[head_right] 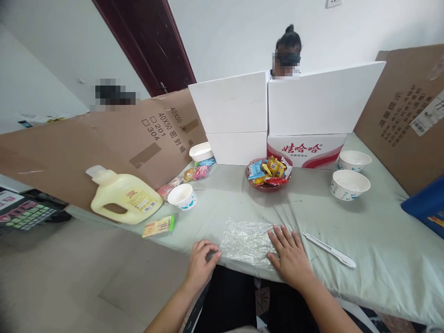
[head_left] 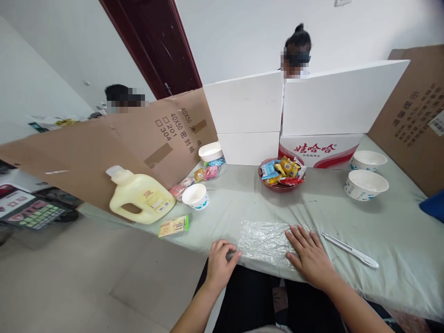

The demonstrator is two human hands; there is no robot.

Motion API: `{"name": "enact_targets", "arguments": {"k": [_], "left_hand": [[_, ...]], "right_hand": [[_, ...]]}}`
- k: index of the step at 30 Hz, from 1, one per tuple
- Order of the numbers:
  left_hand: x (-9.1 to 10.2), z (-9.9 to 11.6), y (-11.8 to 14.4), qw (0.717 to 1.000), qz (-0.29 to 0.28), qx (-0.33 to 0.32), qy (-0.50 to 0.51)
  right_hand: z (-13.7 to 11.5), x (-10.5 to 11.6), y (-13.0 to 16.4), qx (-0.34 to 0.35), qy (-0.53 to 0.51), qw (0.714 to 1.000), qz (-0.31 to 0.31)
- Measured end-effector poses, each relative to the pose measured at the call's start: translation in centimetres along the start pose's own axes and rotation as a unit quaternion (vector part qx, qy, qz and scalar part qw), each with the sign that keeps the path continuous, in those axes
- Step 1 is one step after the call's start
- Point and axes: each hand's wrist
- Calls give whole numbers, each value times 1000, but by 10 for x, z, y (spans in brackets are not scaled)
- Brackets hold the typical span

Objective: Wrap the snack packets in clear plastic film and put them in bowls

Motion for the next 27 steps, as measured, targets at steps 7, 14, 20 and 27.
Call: {"name": "enact_targets", "arguments": {"k": [7, 14, 20, 27], "left_hand": [[-24, 2, 3, 975, -17, 139, 171], [-7, 14, 8, 996, 42, -38, -69], [-12, 30, 7, 952, -81, -288, -67], [-11, 12, -3, 945, -82, -318, -12]], "right_hand": [[0, 1, 0, -1, 5, 1000, 0], [-1, -4, 0, 8, 11, 1000, 26], [-3, 30, -2, 0, -35, 999, -1], [7, 64, 47, 82, -125, 987, -63]]}}
Point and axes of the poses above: each hand's wrist, its own y-axis away from the middle knuckle, its own x-axis out of the back of the hand, z = x × y, and after that the axes turned 7 degrees about z, right-handed
